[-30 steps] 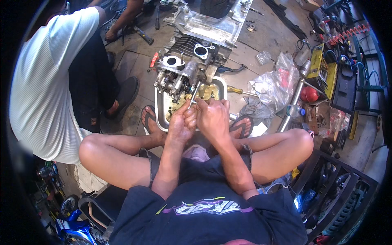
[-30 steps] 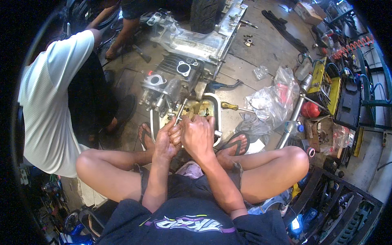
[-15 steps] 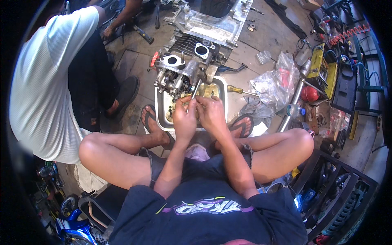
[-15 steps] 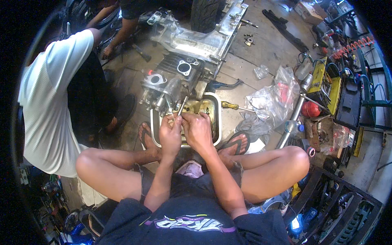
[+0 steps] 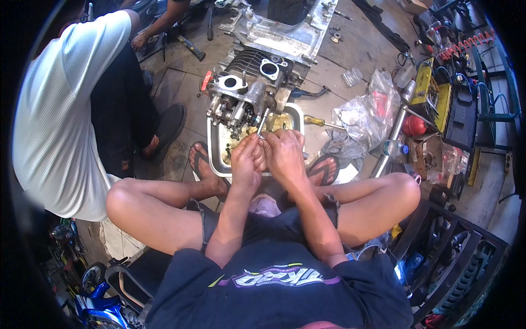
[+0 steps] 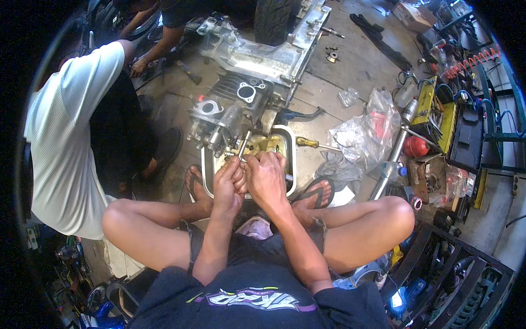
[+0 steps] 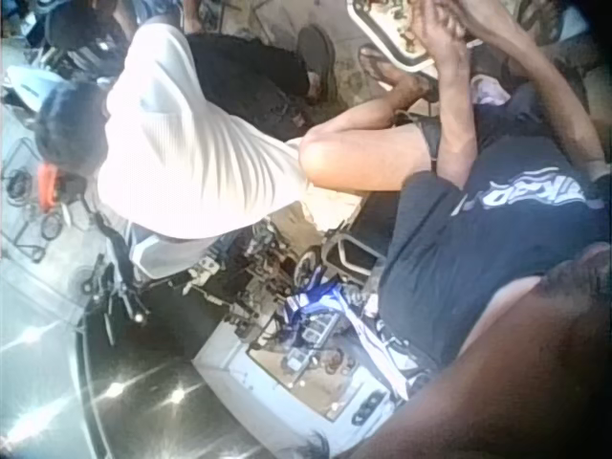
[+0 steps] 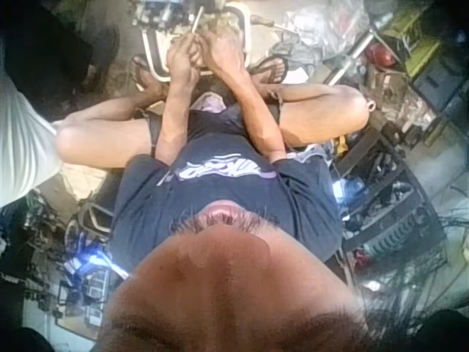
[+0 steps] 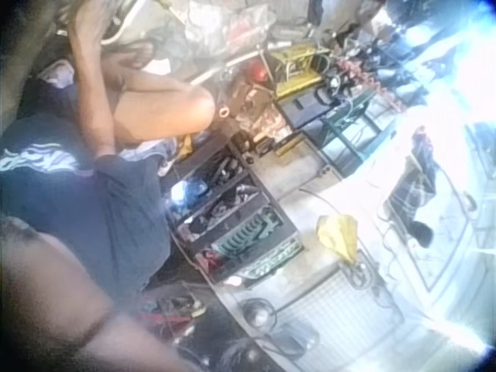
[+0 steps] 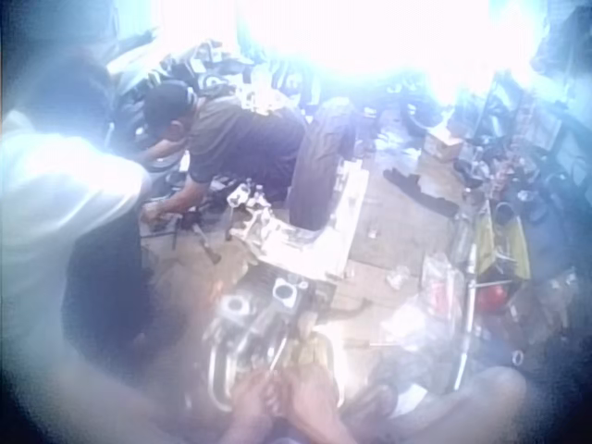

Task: The person cleans and reassembles engine parts in a metal tray, then uses a socket wrench to tighten bolts on an engine cylinder head while sitting on the floor of a repair shop.

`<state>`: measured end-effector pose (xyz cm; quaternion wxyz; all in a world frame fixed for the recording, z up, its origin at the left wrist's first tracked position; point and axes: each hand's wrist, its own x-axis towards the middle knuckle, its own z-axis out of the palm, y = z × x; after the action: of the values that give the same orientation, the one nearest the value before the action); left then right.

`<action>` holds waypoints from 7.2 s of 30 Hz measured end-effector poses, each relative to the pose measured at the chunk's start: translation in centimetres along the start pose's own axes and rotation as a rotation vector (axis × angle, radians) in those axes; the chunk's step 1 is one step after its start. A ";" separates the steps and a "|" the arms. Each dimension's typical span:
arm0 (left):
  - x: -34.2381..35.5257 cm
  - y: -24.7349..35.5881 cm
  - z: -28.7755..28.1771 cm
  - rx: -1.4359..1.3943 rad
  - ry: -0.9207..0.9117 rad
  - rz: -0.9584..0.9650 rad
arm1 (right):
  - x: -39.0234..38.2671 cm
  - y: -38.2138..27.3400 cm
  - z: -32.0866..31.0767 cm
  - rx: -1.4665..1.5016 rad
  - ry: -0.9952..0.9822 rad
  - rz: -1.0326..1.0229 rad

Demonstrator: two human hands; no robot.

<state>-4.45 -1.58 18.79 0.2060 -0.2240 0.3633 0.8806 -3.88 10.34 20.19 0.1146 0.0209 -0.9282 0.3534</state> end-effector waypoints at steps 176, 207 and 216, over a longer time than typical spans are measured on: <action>0.7 -1.8 0.7 0.347 0.153 0.507 | 1.5 1.8 -7.4 -0.273 -0.580 -0.048; 0.3 1.5 2.1 -0.101 0.083 -0.073 | 0.5 8.9 4.5 0.122 -0.590 -0.016; 1.0 1.1 1.7 0.172 0.118 0.092 | -0.2 9.5 9.1 0.325 -0.336 -0.059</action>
<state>-6.27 -0.82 19.92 0.1620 -0.2402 0.4588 0.8399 -6.65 11.42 7.35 -0.0363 0.1249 -0.8641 0.4861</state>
